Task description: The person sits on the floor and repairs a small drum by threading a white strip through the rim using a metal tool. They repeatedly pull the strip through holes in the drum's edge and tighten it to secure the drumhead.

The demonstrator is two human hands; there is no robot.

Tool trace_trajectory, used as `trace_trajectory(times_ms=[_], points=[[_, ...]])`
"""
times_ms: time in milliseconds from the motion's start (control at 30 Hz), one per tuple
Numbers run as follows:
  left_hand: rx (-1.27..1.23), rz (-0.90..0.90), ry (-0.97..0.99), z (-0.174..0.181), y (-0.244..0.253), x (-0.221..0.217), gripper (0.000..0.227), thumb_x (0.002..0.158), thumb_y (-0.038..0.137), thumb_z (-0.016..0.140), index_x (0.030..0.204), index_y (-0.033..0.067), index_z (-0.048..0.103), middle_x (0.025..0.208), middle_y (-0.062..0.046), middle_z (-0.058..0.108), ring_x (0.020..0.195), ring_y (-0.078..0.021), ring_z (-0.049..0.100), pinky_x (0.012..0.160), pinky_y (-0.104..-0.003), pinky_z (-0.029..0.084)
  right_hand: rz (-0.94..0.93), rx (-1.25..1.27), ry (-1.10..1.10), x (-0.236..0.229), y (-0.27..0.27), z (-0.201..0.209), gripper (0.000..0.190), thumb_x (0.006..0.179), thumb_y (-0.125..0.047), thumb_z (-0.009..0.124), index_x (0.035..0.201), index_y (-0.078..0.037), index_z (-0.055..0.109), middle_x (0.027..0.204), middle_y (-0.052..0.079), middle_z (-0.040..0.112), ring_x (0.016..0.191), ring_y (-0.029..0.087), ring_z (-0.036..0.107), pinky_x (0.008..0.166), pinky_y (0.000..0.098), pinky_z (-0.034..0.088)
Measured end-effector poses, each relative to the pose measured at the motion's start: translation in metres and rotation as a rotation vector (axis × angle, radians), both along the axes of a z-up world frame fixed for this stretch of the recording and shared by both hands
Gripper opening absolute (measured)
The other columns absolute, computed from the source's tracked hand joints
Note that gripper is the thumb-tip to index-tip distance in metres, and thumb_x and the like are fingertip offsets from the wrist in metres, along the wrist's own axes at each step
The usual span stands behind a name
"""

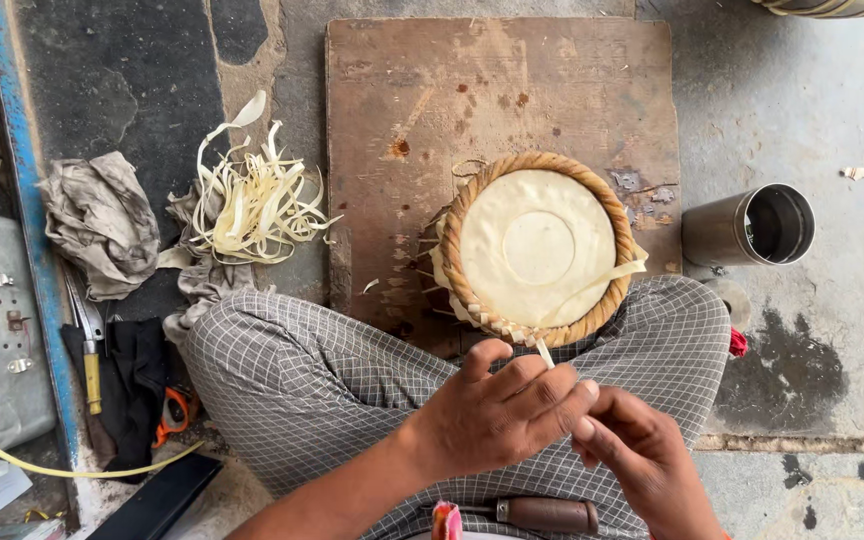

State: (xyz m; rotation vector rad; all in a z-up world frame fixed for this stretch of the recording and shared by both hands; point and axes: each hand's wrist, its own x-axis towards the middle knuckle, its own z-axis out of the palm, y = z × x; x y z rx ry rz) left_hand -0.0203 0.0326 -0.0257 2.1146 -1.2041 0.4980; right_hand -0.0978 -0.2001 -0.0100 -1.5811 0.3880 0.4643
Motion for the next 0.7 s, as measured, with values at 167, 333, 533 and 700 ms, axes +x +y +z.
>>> trace_trajectory(times_ms=[167,333,533,700], points=[[-0.23,0.011,0.216,-0.004,0.004,-0.001,0.02,0.113,0.023,0.061,0.126,0.0116,0.071,0.113,0.001,0.067,0.105,-0.0136,0.062,0.1,-0.035,0.044,0.018,-0.215,-0.068,-0.023,-0.022,0.009,0.031,0.09,-0.029,0.061,0.102,-0.003,0.072,0.096,0.009,0.069,0.095,0.02,0.074,0.084,0.0387,0.061],[-0.579,0.098,0.528,0.016,0.008,0.009,0.02,0.11,0.029,0.057,0.109,0.0163,0.072,0.09,0.004,0.068,0.088,-0.0119,0.059,0.085,-0.033,0.045,0.967,-0.745,-0.51,-0.085,-0.05,-0.084,0.04,0.084,-0.035,0.072,0.118,-0.013,0.071,0.107,0.005,0.07,0.105,0.026,0.065,0.093,0.044,0.05],[-0.841,0.244,0.81,0.011,0.011,0.06,0.038,0.109,0.044,0.051,0.092,0.0163,0.069,0.073,0.004,0.06,0.06,-0.0058,0.053,0.051,-0.026,0.043,0.897,-0.346,-0.101,-0.077,-0.074,-0.076,0.038,0.09,-0.028,0.066,0.123,-0.013,0.076,0.114,0.007,0.067,0.108,0.025,0.064,0.093,0.0436,0.052],[-0.69,0.333,0.541,-0.017,-0.002,0.099,0.046,0.108,0.046,0.051,0.077,0.0151,0.065,0.065,0.004,0.054,0.061,-0.0107,0.049,0.06,-0.031,0.039,0.192,-0.018,-0.384,0.001,-0.051,0.05,0.034,0.094,-0.038,0.071,0.1,-0.005,0.075,0.094,0.012,0.065,0.09,0.028,0.062,0.079,0.0467,0.05]])
